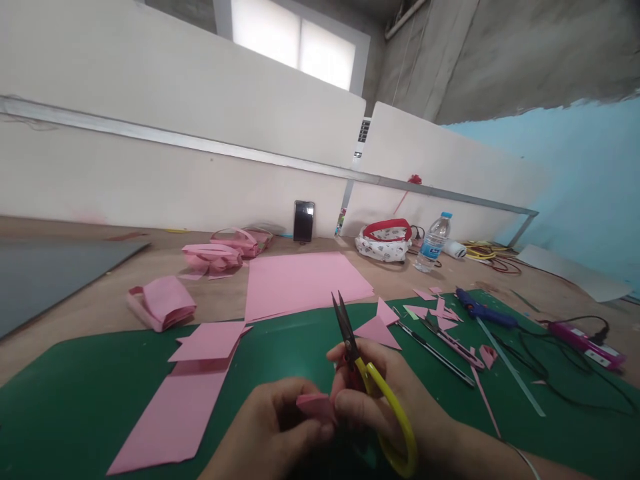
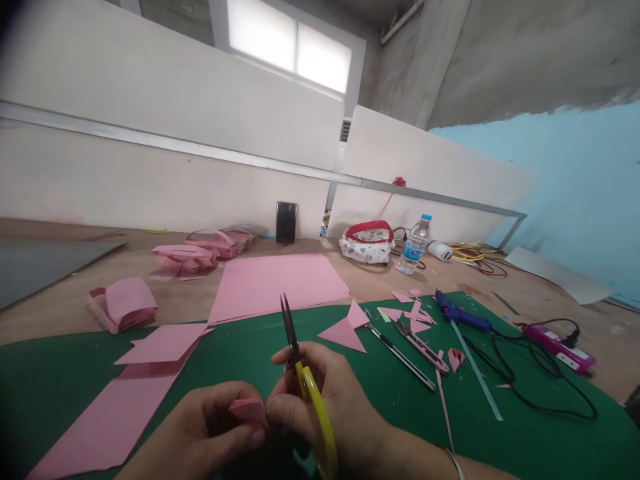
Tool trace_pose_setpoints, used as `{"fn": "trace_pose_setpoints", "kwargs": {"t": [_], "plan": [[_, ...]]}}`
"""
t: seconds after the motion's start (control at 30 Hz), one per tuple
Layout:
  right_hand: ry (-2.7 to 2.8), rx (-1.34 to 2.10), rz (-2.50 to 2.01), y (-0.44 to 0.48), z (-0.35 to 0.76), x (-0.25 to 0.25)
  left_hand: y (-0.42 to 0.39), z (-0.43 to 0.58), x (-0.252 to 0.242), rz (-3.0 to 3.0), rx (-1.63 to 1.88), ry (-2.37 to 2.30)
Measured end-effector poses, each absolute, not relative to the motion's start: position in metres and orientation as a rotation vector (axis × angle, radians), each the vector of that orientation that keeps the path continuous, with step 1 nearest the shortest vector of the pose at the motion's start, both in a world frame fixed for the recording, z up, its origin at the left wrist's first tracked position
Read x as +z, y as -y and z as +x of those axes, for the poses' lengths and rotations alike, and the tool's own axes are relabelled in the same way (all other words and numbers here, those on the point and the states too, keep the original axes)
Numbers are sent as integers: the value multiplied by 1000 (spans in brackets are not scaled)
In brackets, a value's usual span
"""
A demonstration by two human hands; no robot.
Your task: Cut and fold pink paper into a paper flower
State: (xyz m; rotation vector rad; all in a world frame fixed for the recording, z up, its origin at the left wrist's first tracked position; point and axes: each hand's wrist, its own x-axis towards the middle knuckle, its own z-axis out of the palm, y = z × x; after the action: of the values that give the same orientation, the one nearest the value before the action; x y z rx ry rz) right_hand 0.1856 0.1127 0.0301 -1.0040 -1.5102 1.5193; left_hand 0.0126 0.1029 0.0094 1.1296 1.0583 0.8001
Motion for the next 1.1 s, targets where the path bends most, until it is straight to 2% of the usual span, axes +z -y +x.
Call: {"fn": "trace_pose_setpoints", "kwargs": {"t": [0.27,0.63,1.1], "plan": [[1550,1495,-1050,-111,182,35,-115,8,7,1194,788,-931],[1526,1509,-1074,-111,184,35,-106,9,10,1072,855,-1020],[1440,1657,-1056,-112,187,37,-113,13,8,978,531,-986]]}}
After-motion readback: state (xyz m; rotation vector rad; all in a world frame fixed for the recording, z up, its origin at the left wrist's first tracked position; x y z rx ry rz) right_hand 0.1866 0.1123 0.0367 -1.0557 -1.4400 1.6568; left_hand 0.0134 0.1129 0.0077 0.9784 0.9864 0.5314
